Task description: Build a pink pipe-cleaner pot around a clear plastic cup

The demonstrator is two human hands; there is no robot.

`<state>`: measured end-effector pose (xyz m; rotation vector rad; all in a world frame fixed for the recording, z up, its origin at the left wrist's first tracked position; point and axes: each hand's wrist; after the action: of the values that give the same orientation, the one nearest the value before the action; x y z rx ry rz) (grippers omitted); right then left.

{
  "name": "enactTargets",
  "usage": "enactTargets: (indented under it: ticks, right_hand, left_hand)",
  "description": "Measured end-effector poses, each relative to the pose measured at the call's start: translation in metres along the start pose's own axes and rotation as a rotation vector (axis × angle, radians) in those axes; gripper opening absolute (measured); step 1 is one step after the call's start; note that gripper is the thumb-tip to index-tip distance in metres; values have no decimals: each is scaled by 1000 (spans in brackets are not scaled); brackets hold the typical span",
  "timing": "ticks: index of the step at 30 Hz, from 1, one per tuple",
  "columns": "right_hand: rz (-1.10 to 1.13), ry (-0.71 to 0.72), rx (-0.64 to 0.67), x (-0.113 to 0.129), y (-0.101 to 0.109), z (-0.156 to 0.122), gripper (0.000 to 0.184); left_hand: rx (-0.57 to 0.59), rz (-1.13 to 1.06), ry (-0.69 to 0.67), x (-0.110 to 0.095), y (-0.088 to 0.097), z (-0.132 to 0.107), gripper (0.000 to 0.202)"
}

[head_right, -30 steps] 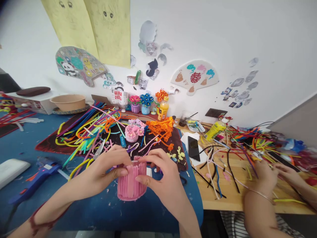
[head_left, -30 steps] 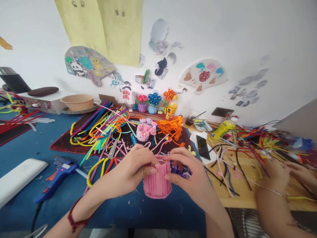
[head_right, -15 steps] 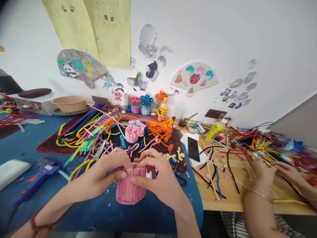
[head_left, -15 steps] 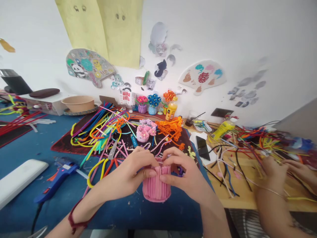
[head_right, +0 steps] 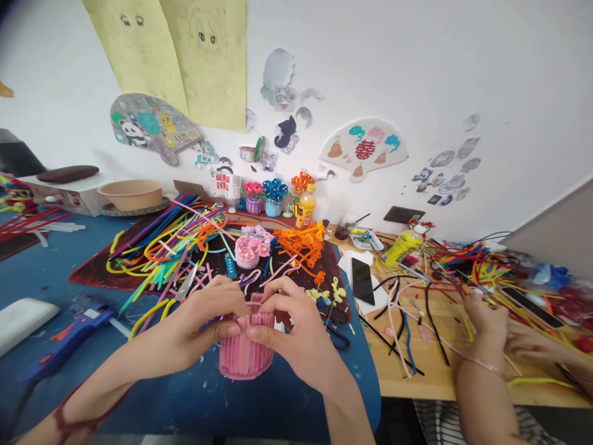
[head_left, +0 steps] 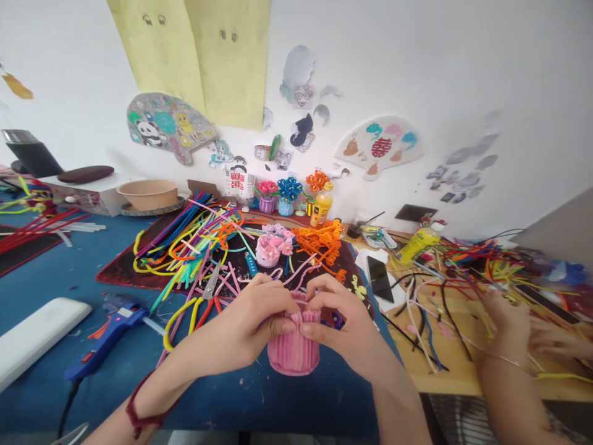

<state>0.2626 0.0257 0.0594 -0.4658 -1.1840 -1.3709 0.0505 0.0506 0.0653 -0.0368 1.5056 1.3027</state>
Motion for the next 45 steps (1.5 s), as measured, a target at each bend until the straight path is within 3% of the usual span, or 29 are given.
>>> enactTargets:
  ticks: [4,11,18,24,28,32,36,41,45]
  right_hand:
    - [-29,-17,-24,1,0,2,38]
    - [70,-94,65,-6,5,2,39]
    - [159,-100,9,-7,2,2,35]
    - [-35,54,-79,1,-1,1,7]
    - [-144,66,-106,3,-2,0,7]
    - [-119,55,-91,4,-1,0,7]
    - [-21,9,-58,4,-1,3,16]
    - [147,-213,-39,-4,-3,9,26]
    - [345,-263,45,-13,-3,14,23]
  left_hand:
    - [-67,-38,28,-1,-2,1,17]
    - [-188,-110,87,0,-5,4,19]
    - [-142,-237,115,5,-3,5,21]
    - [-143,-239,142,8,0,5,26]
    - [-146,-249,146,7,1,5,24]
    - [-142,-262,155,5,2,4,21]
    - [-125,-309,179,4,3,6,19]
    - [-121,-353,206,6,3,9,21]
    - [-122,-377,221,7,1,9,23]
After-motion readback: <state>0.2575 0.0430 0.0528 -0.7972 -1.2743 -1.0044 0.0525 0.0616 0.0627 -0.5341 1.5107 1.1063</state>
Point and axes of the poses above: each hand's wrist, its own z-axis towards the middle knuckle, its own y-axis out of the back of the hand, x = y × z, and after that the axes turned 9 degrees about y, right-handed
